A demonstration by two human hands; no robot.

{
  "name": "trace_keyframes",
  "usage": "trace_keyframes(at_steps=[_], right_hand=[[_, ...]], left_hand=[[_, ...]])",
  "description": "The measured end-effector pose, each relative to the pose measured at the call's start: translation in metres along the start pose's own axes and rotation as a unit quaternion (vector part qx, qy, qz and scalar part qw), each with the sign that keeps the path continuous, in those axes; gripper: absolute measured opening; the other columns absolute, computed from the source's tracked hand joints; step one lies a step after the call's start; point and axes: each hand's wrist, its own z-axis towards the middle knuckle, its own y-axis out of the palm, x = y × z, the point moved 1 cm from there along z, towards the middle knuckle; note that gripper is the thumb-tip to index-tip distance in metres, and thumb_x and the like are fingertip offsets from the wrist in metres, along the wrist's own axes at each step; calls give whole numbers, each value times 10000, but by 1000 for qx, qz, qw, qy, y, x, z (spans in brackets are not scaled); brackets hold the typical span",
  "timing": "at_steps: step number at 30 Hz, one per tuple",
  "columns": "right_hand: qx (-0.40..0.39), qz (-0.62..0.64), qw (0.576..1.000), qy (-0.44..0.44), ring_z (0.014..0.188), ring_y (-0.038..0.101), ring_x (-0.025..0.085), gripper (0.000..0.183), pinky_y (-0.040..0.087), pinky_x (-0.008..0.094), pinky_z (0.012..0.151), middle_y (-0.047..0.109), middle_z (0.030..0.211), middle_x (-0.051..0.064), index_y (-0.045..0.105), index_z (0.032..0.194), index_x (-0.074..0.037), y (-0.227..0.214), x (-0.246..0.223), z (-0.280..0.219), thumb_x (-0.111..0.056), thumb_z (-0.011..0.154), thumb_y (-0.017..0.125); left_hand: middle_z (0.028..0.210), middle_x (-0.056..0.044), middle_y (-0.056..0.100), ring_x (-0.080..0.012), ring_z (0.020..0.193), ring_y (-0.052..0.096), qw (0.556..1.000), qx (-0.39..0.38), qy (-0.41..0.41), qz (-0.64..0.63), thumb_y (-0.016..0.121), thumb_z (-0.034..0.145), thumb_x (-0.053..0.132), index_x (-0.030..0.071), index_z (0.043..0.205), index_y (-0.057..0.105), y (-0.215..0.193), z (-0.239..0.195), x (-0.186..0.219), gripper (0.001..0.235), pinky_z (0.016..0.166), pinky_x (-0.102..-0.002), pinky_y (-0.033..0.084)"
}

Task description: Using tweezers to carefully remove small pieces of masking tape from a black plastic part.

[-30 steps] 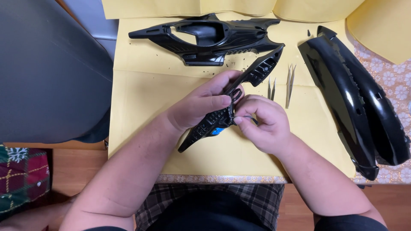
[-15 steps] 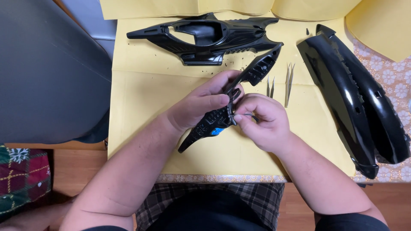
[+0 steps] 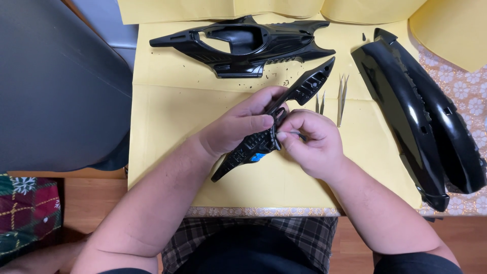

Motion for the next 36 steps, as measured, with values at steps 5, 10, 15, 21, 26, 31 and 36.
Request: trace_keyframes(at_steps=[5, 10, 15, 21, 26, 31, 36], right_hand=[[4, 1, 1000, 9, 603, 486, 119, 63, 462, 284, 624, 540, 637, 60, 702, 847, 23, 1, -2, 0, 50, 893, 735], [3, -2, 1000, 16, 611, 485, 102, 55, 464, 278, 630, 543, 641, 50, 701, 866, 20, 0, 1, -1, 43, 898, 739], [-3, 5, 1000, 12, 605, 449, 110, 64, 446, 272, 628, 499, 621, 44, 708, 845, 18, 0, -1, 1, 58, 874, 749], [9, -21, 1000, -1, 595, 445, 133, 51, 443, 290, 608, 469, 616, 56, 714, 859, 31, 3, -1, 1, 55, 875, 756], [21, 21, 1000, -10, 661, 503, 113, 25, 458, 282, 662, 578, 698, 59, 702, 939, 17, -2, -11, 2, 37, 937, 686], [-1, -50, 998, -32, 661, 554, 147, 21, 483, 325, 671, 624, 718, 82, 709, 903, 15, -23, -9, 10, 26, 906, 726], [-152, -245, 957, -11, 694, 681, 374, 28, 544, 464, 687, 686, 736, 182, 694, 824, 20, -20, -30, 20, 12, 850, 701]], left_hand=[[904, -149, 595, -213, 907, 636, 1000, -9, -5, 10, 589, 968, 166, -49, 1454, 416, 0, 0, 3, 559, 917, -371, 531], [924, -155, 597, -204, 931, 641, 1000, -6, -6, 0, 592, 966, 161, -37, 1455, 416, 3, 1, 5, 556, 929, -375, 537], [896, -143, 586, -198, 910, 623, 1000, -17, -1, 11, 581, 974, 168, -39, 1450, 413, 3, 1, 6, 545, 921, -365, 529], [908, -135, 572, -180, 911, 610, 1000, -20, 4, 8, 568, 994, 167, -25, 1444, 410, -2, 1, 0, 514, 921, -357, 525], [1021, -128, 585, -181, 954, 620, 1000, 28, 6, -5, 657, 927, 253, -18, 1425, 473, 3, 1, 1, 597, 940, -369, 540], [975, -173, 585, -225, 886, 641, 997, 45, 22, -66, 662, 903, 255, -28, 1405, 491, 4, -2, 13, 602, 809, -354, 551], [957, -241, 609, -306, 834, 650, 995, 16, 26, -98, 588, 909, 256, -47, 1371, 505, -2, -5, 17, 558, 733, -363, 559]])
